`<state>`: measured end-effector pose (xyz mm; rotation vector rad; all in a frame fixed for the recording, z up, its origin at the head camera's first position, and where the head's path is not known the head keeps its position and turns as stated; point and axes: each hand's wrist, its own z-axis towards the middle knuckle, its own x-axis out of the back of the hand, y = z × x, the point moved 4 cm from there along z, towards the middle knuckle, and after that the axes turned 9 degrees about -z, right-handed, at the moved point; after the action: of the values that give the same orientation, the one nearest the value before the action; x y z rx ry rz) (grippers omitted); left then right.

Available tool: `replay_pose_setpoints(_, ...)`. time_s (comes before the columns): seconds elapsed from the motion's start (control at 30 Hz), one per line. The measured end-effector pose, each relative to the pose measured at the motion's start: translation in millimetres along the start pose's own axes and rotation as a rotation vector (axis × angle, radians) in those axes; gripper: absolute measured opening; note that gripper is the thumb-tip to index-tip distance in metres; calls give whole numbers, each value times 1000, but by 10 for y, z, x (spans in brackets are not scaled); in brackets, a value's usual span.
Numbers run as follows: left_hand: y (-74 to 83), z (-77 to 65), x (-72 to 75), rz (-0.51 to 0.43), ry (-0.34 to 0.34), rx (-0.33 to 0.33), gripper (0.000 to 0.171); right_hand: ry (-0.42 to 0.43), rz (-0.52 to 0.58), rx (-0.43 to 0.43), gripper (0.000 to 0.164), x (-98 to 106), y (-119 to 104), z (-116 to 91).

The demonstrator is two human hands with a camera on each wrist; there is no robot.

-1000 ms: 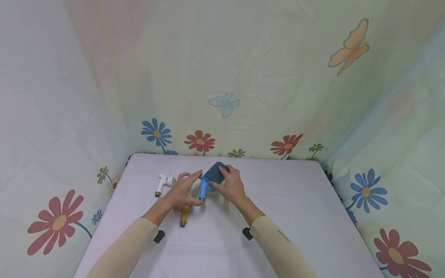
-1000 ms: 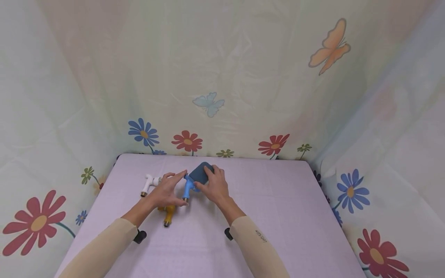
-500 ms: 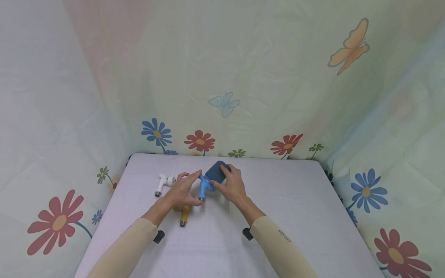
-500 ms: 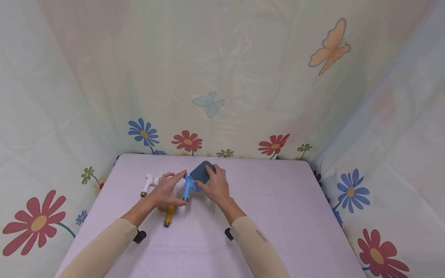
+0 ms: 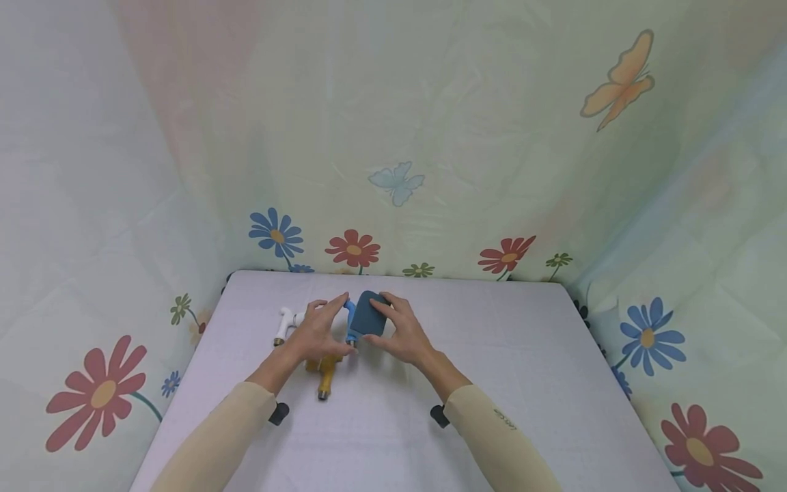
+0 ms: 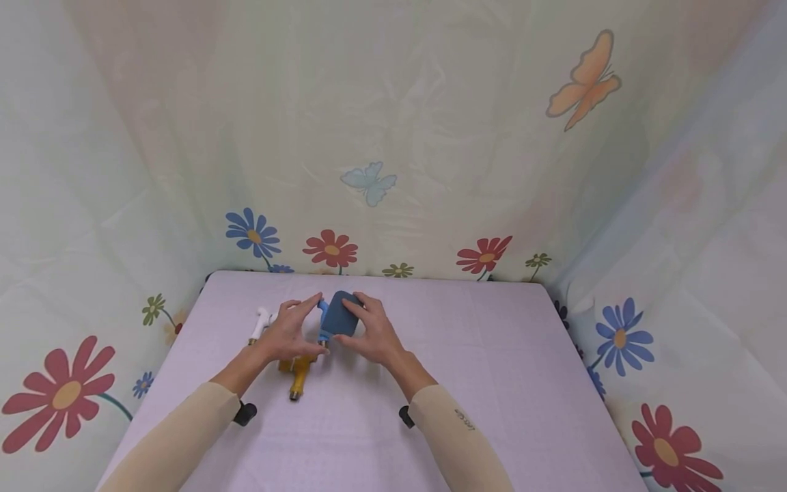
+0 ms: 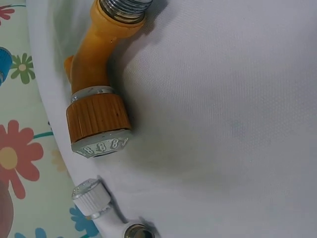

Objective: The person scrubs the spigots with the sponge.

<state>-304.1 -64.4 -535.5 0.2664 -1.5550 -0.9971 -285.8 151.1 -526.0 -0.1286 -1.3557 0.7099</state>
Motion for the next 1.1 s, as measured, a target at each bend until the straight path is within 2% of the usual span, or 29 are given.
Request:
replay_pose_setpoints(0.17,3,3,17,-7,-4,-13,118,-8,20,58,79,-6,-18,-9)
replay_pose_setpoints(0.33,11,8,27,-6,7,-64,117,-13,19,95,78,-5,-38,-5)
replay_pose_setpoints(0.5,22,4,38,16,18,-103,118,-33,-23,80,80,-19,-46,12)
replay_pose_setpoints(0.67,25,-1,41,36,17,-108,118,-44,-56,60,83,-22,-53,33)
replay_pose_setpoints(1.1,70,-16,62,35,29,-145,117,-51,-59,59,83,4,-68,70)
